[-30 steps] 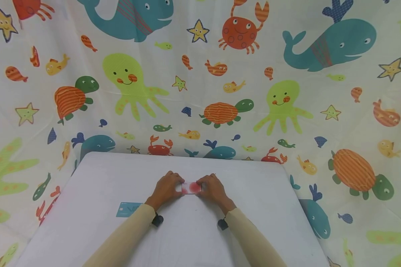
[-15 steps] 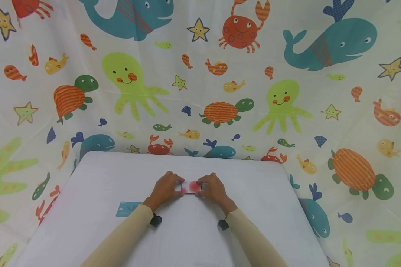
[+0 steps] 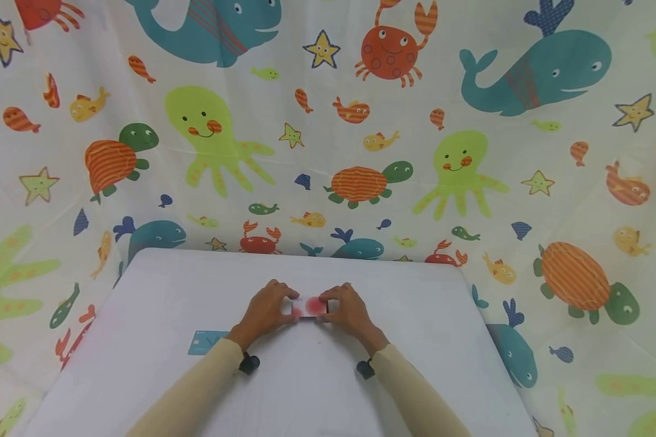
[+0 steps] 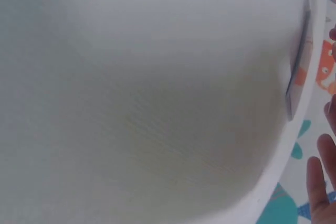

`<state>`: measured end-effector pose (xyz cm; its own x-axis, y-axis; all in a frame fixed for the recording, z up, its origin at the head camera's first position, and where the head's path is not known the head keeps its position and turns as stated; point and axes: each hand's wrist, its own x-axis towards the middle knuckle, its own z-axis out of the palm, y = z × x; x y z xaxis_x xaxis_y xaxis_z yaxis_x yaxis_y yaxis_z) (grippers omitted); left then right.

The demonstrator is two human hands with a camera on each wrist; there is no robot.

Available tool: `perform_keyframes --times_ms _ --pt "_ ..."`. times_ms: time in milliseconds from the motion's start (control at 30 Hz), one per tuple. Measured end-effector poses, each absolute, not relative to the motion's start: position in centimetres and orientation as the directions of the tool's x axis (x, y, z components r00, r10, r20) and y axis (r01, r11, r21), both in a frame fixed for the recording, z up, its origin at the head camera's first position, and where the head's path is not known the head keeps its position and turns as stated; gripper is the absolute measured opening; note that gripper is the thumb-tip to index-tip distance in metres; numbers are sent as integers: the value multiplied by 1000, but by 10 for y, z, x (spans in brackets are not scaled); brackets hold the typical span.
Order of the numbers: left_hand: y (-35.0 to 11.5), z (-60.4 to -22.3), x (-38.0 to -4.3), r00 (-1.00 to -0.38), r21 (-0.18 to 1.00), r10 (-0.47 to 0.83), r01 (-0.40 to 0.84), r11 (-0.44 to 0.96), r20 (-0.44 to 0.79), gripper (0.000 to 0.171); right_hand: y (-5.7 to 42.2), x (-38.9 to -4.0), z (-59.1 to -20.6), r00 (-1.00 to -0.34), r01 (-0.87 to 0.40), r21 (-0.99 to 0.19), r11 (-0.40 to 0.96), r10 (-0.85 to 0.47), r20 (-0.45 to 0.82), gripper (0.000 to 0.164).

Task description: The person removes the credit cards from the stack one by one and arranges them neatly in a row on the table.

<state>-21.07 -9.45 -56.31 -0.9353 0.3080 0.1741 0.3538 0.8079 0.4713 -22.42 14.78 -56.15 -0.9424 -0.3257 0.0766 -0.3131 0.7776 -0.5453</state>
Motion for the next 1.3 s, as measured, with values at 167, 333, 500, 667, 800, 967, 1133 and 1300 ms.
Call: perform_keyframes --times_ms 167,333,500,667,800,967,1133,1300 --pt "-99 -559 -204 -929 481 320 370 795 185 51 149 -219 -559 -940 -319 -558 766 -330 85 42" --pt "-104 -554 -199 -923 488 322 385 784 210 51 148 -214 -555 -935 -333 -573 749 -343 93 44" --pt "-108 -553 -195 -922 482 325 388 786 212 49 146 -211 -550 -927 -347 -573 742 -364 90 46" --pt "-113 -550 -191 -921 488 329 390 781 210 50 144 -208 -549 -926 -339 -579 742 -372 66 48" --pt "-117 -548 -186 -926 491 325 377 786 191 50 141 -206 -550 -924 -330 -591 737 -380 42 50" --pt "-122 -547 -180 -928 491 323 373 787 186 51 137 -202 -549 -921 -329 -600 729 -387 34 52" --pt "-127 -549 -175 -924 478 322 381 791 204 51 134 -196 -547 -915 -346 -600 721 -400 47 52" --pt "-130 -548 -172 -923 469 321 384 795 212 52 130 -191 -547 -910 -369 -587 721 -409 69 52"
